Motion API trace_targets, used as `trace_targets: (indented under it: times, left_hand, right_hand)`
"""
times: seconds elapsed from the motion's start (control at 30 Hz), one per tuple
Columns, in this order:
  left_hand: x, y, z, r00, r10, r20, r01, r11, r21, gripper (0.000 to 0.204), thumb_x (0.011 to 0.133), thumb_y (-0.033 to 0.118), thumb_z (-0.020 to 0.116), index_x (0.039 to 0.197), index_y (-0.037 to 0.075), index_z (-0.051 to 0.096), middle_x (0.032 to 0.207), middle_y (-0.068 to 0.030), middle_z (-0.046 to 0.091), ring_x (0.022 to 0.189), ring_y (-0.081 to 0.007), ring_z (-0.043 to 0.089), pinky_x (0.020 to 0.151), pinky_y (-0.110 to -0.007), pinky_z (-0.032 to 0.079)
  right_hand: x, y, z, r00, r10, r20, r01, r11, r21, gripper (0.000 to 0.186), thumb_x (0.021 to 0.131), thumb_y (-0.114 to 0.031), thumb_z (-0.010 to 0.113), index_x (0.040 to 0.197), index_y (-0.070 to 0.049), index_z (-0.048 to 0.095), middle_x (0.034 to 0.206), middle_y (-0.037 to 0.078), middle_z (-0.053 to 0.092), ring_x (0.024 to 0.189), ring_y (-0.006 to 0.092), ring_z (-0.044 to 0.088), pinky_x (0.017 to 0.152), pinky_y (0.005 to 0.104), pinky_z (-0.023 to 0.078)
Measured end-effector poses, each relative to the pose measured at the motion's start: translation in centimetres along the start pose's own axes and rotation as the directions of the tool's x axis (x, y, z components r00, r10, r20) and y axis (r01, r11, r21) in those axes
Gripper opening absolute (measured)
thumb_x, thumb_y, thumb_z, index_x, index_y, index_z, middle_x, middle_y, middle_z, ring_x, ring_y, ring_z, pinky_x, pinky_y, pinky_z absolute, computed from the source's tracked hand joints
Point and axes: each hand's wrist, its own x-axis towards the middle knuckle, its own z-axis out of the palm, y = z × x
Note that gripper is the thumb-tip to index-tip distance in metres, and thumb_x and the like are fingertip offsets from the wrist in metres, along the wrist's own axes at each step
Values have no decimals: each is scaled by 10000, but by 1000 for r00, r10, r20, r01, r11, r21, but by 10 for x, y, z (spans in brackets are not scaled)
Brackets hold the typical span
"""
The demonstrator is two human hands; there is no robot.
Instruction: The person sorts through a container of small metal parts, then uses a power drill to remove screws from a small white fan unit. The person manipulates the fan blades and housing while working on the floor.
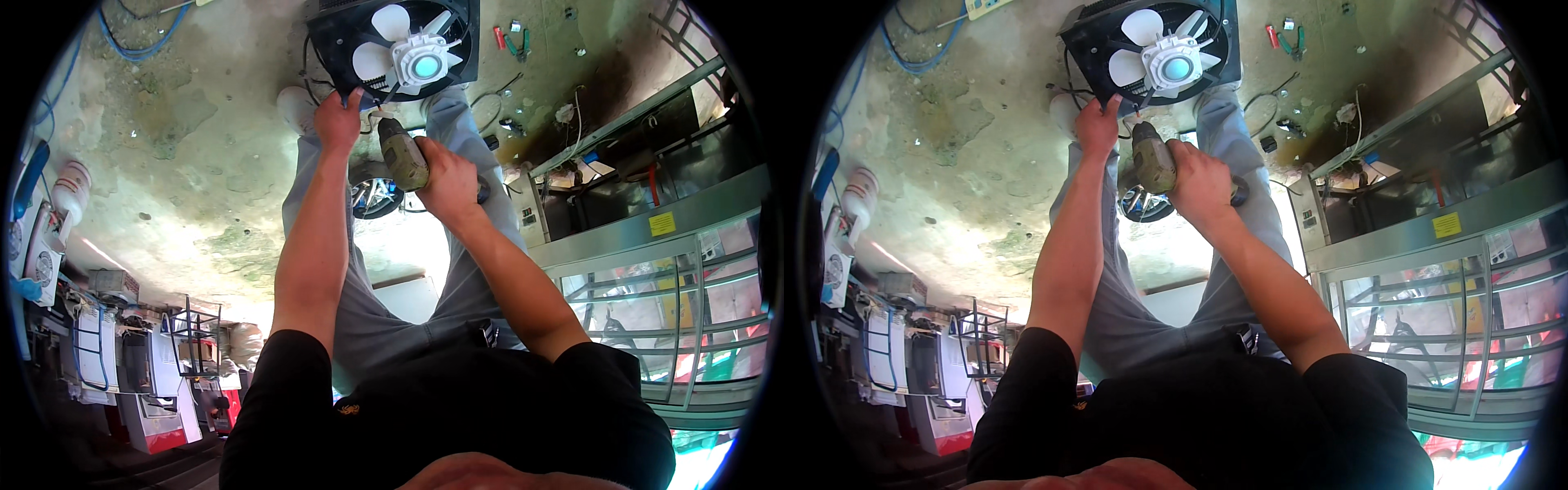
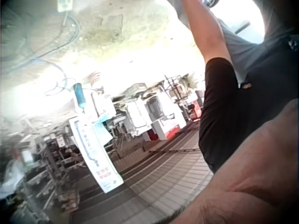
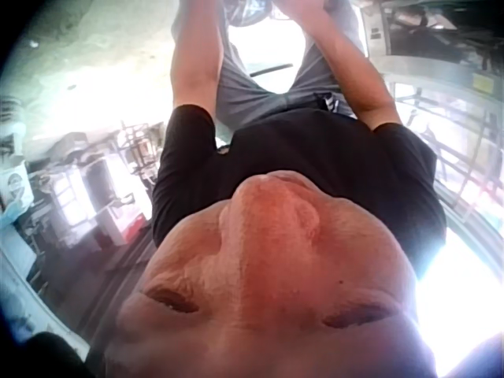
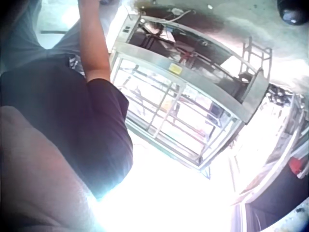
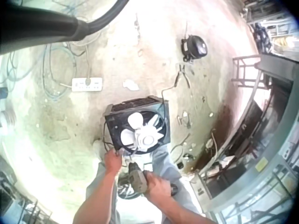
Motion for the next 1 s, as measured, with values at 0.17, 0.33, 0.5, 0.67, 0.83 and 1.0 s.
trace_targets:
  times: [0.17,0.33,0.5,0.67,0.83,1.0]
  left_hand:
    - [1,0,2,999,26,-19,-26,1000,0,393,910,451,680,875,61,707,652,-126,644,611,-335,612,599,-436,453]
    - [4,-5,4,1000,-15,-1,15,999,28,385,916,447,671,897,65,713,671,-132,656,646,-339,636,618,-440,468]
    - [0,-4,3,997,66,-27,-65,997,46,398,919,457,665,896,62,709,681,-139,660,666,-357,643,624,-451,471]
    - [-1,-7,6,999,47,-14,-47,999,4,408,923,464,658,901,59,701,694,-143,663,673,-367,642,627,-454,472]
    - [2,1,5,1000,21,-23,-21,1000,2,454,889,477,687,803,32,662,718,-191,661,725,-429,645,632,-502,474]
    - [0,3,1,1000,0,-25,0,1000,-23,477,895,480,689,776,21,637,688,-171,651,675,-402,635,609,-484,459]
  right_hand:
    - [-2,0,2,999,-13,-29,14,1000,16,411,739,-156,752,1121,-123,605,973,97,688,845,350,677,694,444,538]
    - [4,3,6,1000,29,-11,-29,999,41,473,710,-157,783,1149,-132,609,985,105,696,854,362,674,706,447,540]
    - [5,7,7,999,-39,-12,39,997,-61,606,611,-110,818,1178,-143,607,1035,94,698,872,368,674,712,440,540]
    - [9,11,-4,999,-11,34,10,1000,13,696,527,-84,848,1177,-137,604,1040,85,680,895,362,667,724,440,534]
    - [16,11,-21,996,-63,64,63,998,1,661,541,-77,844,1159,-127,615,1023,82,682,926,352,662,735,436,531]
    - [7,25,-7,997,-71,-36,74,993,92,504,659,-61,771,1138,-127,629,1036,90,688,916,360,666,743,448,532]
